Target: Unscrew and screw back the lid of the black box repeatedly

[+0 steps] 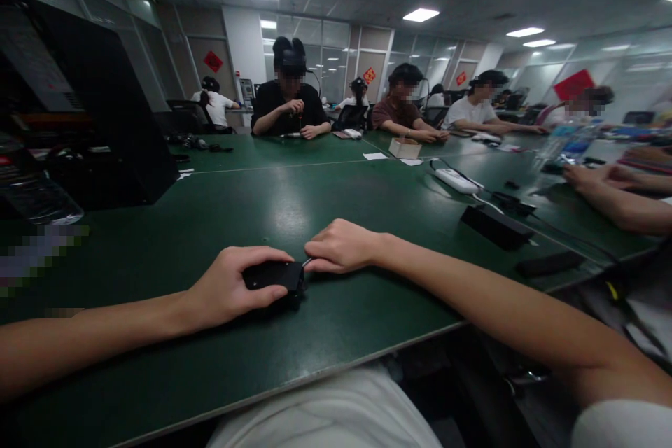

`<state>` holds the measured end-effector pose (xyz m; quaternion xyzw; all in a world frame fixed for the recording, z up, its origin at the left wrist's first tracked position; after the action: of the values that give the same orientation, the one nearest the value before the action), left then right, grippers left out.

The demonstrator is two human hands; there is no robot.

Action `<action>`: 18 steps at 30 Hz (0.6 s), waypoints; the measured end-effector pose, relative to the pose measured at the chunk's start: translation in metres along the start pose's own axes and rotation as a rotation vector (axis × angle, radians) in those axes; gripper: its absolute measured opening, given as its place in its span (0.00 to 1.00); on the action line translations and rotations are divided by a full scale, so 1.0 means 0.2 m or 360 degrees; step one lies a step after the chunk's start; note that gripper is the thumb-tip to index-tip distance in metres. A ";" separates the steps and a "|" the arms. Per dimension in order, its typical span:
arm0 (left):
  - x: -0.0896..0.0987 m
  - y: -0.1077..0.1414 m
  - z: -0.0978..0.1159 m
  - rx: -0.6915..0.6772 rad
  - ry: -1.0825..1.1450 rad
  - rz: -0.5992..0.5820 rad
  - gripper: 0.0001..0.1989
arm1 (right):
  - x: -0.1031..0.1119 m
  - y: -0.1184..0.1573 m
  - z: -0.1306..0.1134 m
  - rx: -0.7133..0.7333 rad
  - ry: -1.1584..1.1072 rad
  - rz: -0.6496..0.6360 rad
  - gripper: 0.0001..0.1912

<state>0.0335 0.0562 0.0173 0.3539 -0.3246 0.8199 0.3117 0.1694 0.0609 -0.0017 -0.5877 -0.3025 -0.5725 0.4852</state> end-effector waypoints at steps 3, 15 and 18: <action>0.01 0.00 0.00 -0.0039 0.0044 -0.0023 0.19 | 0.03 0.01 -0.01 -0.0003 0.0097 0.0060 0.27; 0.05 0.01 -0.06 0.0020 0.0013 -0.0194 0.21 | 0.20 0.04 -0.16 0.0104 0.0774 0.0411 0.12; 0.05 0.00 -0.09 0.0104 0.0050 -0.0167 0.21 | 0.22 0.03 -0.19 0.0034 0.0899 0.0480 0.11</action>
<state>0.0221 0.0718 0.0154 0.3675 -0.2737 0.8180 0.3477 0.1673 0.0149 0.0344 -0.4386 -0.0713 -0.6315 0.6355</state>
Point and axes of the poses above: each hand's wrist, its own y-axis away from the middle knuckle, its own x-axis out of the back of the hand, z = x × y, the point moved 8 cm from there along -y, towards the middle knuckle, and after that the axes turned 4 degrees about -y, right-handed, at the moved point
